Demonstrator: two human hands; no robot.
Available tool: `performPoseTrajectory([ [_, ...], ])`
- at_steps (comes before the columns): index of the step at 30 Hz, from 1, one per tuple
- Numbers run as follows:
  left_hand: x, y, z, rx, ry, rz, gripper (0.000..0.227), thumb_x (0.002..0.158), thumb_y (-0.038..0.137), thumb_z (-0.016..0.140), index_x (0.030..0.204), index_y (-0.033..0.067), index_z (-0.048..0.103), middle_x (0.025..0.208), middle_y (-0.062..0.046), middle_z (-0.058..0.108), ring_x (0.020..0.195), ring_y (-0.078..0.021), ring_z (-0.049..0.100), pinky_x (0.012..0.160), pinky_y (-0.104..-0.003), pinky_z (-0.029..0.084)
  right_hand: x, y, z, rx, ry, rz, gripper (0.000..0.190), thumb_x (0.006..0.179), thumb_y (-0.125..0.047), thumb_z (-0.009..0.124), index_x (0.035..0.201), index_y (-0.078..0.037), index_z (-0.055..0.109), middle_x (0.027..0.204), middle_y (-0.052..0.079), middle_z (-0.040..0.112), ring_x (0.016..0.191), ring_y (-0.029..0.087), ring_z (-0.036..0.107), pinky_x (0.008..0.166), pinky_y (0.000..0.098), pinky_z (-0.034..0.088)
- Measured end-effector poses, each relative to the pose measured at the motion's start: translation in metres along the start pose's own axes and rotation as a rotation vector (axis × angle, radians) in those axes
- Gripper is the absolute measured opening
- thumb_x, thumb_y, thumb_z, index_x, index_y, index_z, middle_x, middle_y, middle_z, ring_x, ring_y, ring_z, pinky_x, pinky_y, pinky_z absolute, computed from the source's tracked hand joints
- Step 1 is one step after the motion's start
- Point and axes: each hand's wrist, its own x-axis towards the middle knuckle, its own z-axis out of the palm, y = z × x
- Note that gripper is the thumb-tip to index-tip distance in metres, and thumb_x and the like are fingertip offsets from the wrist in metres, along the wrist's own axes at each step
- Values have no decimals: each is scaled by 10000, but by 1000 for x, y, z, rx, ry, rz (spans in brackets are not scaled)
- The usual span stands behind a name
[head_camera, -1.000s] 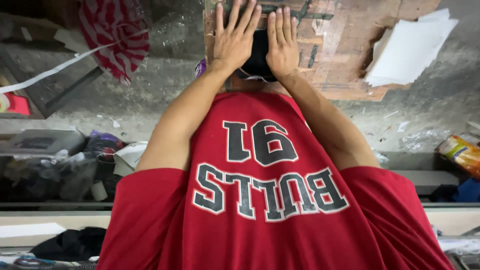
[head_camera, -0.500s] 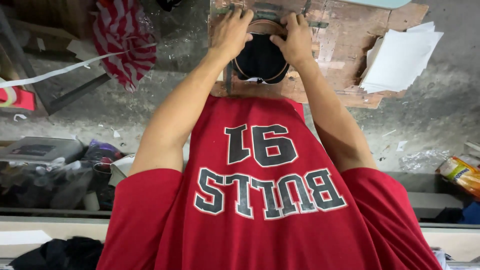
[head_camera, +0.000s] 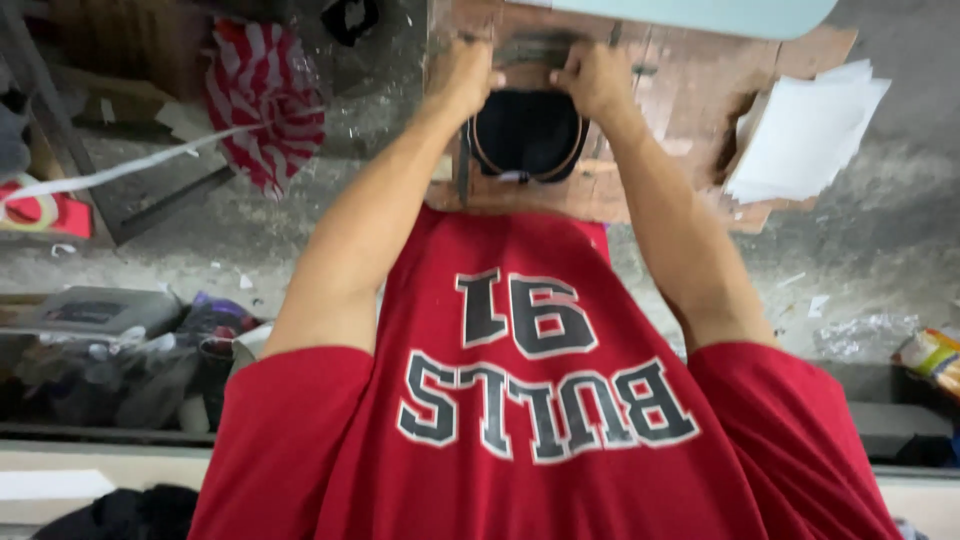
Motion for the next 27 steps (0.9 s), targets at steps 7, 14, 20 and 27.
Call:
performPoseTrajectory([
  [7,-43,17,-23,-121,-191,-208,396,883,197,670,1210,24,529,1130,-223,583,950,-362,626,822,-444,525,-50,-6,-25,-3,-12,28,366,834,-293,650,1177,-169,660,1171,222,552,859,472,586,716,533,465],
  [14,-38,-11,18,-9,-263,-292,336,945,309,600,875,-18,637,808,-181,689,903,-342,653,886,-449,464,-90,-25,-35,574,-323,375,139,816,-19,658,805,-92,540,601,68,642,458,136,637,379,251,497],
  [20,-44,3,3,28,-268,-335,385,902,327,678,973,-48,628,985,-200,657,853,-327,657,747,-427,535,-83,6,-5,175,-179,194,346,743,-225,828,734,-97,507,644,77,567,607,241,537,522,391,395],
  [27,-41,-2,15,76,-124,-304,415,850,318,709,1090,-7,609,1086,-232,619,984,-395,619,812,-468,507,-81,10,7,168,-44,101,320,686,-228,810,849,-110,561,690,19,607,592,230,581,585,373,426],
])
